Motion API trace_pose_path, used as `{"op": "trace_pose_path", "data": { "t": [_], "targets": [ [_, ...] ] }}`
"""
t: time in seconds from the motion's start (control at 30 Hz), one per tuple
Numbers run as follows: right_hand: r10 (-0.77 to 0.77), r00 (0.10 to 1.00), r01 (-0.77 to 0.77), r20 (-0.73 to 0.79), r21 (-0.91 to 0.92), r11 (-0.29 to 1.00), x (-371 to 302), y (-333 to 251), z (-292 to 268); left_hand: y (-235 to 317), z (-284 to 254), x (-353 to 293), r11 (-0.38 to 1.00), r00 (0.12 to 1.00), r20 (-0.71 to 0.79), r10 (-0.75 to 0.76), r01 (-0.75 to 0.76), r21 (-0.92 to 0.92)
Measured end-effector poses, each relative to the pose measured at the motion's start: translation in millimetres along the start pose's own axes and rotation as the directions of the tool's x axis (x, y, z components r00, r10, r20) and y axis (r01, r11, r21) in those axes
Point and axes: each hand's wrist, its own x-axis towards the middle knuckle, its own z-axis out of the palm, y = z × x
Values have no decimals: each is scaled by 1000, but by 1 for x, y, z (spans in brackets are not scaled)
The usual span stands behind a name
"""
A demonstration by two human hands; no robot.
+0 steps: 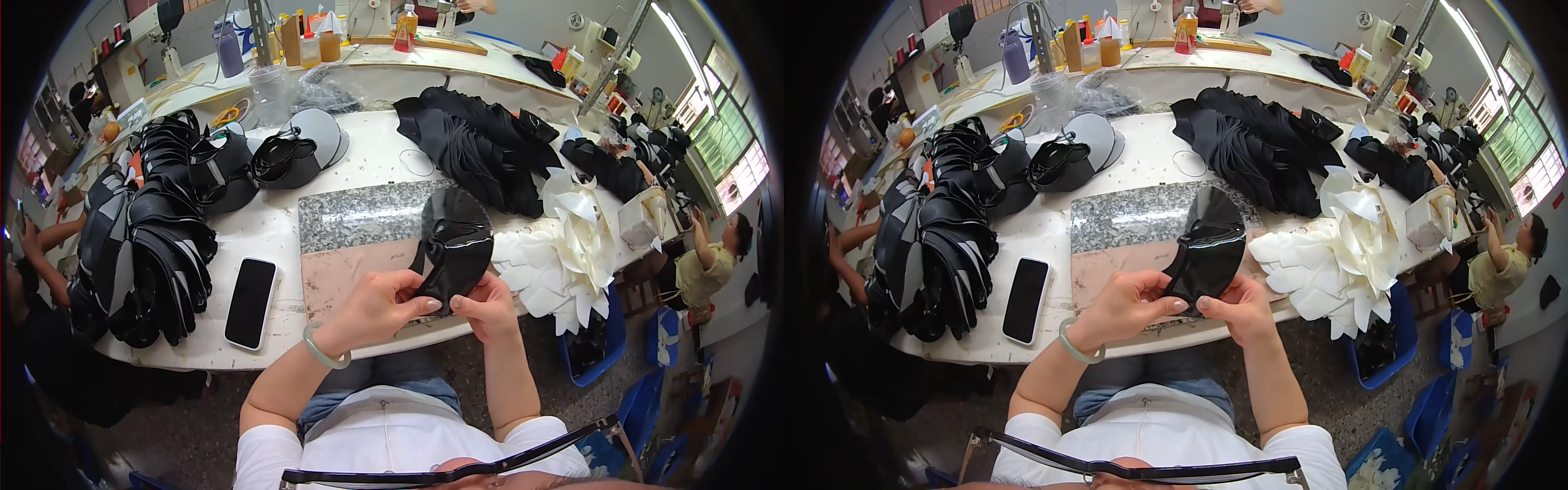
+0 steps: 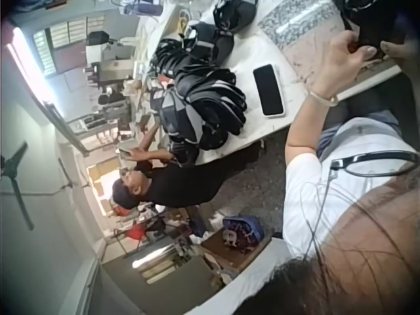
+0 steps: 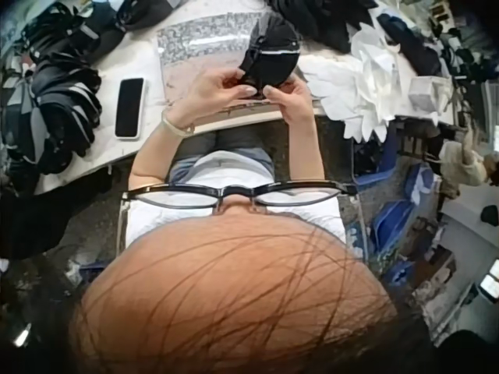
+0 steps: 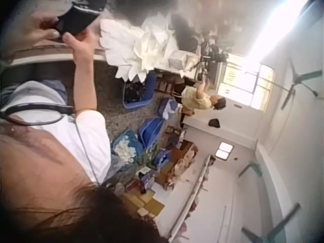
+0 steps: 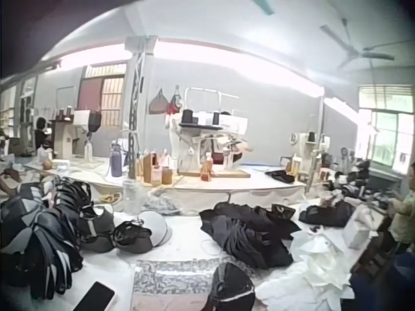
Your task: The person fits and adheres white lining pieces onto black shoe components by hand, pressing and smoothing them together before picking up a hammer.
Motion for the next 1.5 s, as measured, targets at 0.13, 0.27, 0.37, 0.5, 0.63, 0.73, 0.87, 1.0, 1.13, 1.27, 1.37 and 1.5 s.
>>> {"op": "trace_pose_path", "data": {
  "t": [0.13,0.27,0.37,0.5,0.63,0.73,0.87,1.0,1.13,1.27,1.37,1.5],
  "targets": [
    [78,997,-75,-9,189,979,12,-3,3,-6,-4,1,999,990,134,-41,43,-10],
    [-4,998,15,-64,173,985,15,6,12,-2,-7,-7,993,997,52,-61,56,102],
    [76,997,-79,22,227,971,18,9,3,-11,-15,-14,985,995,68,70,-80,153],
    [110,994,-103,-6,321,941,19,13,18,-14,-23,-21,946,947,147,286,-304,114],
    [-55,995,78,-85,291,953,6,25,44,8,-9,-29,879,946,-57,320,-274,391],
    [174,977,-211,122,449,868,7,0,43,13,-24,-30,861,944,86,318,-326,391],
    [242,970,-212,-19,422,882,12,11,34,10,-33,-38,852,954,151,258,-298,431],
    [73,991,-28,-111,364,931,15,18,43,3,-34,-47,881,980,-31,197,-163,444],
    [90,996,-79,-11,391,917,34,7,46,7,-26,-24,817,896,-278,346,-143,558],
    [14,998,-20,58,102,995,39,-1,66,14,-29,-6,891,827,-456,328,-111,441],
    [-26,995,10,100,162,987,60,-18,47,29,-39,-8,916,997,-78,22,-51,-399],
    [77,977,-132,198,281,951,60,-25,51,25,-45,-8,941,986,-143,91,-132,-312]
  ]
}}
